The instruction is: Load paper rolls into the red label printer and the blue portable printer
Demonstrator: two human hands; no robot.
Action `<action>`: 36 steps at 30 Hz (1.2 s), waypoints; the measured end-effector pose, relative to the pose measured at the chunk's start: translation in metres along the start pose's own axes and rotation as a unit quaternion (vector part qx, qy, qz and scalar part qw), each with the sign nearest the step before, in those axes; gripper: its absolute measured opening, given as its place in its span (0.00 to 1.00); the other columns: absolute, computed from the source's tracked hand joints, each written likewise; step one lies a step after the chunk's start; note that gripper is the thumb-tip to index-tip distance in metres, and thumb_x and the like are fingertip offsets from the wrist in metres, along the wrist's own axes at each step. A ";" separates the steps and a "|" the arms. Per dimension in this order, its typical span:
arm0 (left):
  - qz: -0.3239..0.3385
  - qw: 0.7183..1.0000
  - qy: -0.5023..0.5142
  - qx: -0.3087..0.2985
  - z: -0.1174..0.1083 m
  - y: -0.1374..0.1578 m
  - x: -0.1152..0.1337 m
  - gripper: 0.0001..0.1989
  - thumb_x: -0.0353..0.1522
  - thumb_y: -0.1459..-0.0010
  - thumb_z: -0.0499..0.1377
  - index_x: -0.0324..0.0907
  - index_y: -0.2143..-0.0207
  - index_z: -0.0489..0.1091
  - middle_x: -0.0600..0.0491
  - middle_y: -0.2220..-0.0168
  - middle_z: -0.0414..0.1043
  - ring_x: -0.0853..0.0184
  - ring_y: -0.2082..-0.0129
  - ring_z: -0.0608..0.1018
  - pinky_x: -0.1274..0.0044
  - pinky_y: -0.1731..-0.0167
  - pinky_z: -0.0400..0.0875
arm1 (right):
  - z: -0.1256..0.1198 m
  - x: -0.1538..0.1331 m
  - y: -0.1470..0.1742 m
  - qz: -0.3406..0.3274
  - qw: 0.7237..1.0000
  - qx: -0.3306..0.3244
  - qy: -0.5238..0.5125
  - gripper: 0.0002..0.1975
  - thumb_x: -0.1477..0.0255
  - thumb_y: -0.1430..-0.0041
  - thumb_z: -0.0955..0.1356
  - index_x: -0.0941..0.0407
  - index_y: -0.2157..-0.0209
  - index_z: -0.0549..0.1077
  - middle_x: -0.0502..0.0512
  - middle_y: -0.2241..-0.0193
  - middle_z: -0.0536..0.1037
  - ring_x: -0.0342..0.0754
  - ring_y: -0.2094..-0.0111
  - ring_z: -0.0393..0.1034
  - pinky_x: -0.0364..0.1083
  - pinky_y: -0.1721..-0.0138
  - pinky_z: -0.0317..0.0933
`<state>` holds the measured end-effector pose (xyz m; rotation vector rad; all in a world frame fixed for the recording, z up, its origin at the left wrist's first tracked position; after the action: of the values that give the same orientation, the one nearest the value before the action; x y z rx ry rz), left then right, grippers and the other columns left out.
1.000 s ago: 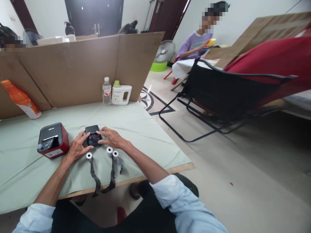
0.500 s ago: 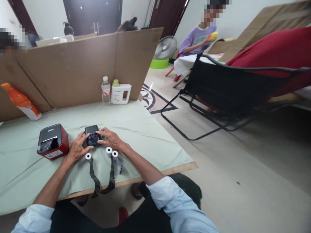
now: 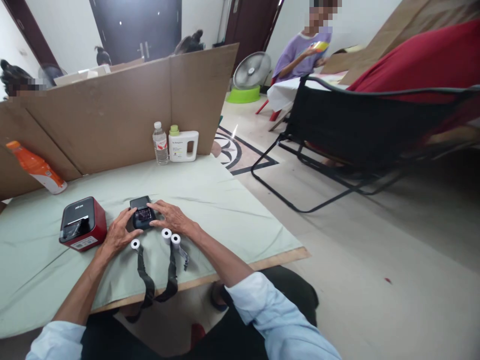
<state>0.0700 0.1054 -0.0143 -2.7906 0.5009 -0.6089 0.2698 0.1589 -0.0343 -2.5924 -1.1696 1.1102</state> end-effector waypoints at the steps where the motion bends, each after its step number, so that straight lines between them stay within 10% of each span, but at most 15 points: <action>1: 0.000 1.000 -0.002 0.002 0.000 0.000 0.000 0.39 0.42 0.44 0.70 0.46 0.33 0.64 0.40 0.33 0.65 0.48 0.33 0.70 0.56 0.36 0.68 | -0.001 -0.001 0.000 0.002 1.000 -0.003 0.009 0.34 0.59 0.36 0.74 0.51 0.32 0.65 0.60 0.42 0.73 0.53 0.48 0.75 0.51 0.46 0.69; 36: 0.005 0.999 0.031 -0.012 -0.010 -0.009 0.009 0.36 0.39 0.46 0.69 0.45 0.35 0.66 0.41 0.37 0.71 0.50 0.38 0.75 0.57 0.38 0.70 | 0.000 0.004 -0.001 0.019 0.999 0.012 -0.032 0.39 0.59 0.38 0.75 0.56 0.32 0.63 0.64 0.44 0.75 0.56 0.45 0.72 0.53 0.41 0.64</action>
<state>0.0763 0.1086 0.0003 -2.7972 0.5380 -0.6927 0.2709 0.1625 -0.0367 -2.5886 -1.1172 1.2158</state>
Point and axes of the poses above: each hand's wrist, its own y-axis away from the middle knuckle, its own z-axis out of the palm, x = y × z, the point moved 7 cm from there along -y, towards the middle knuckle
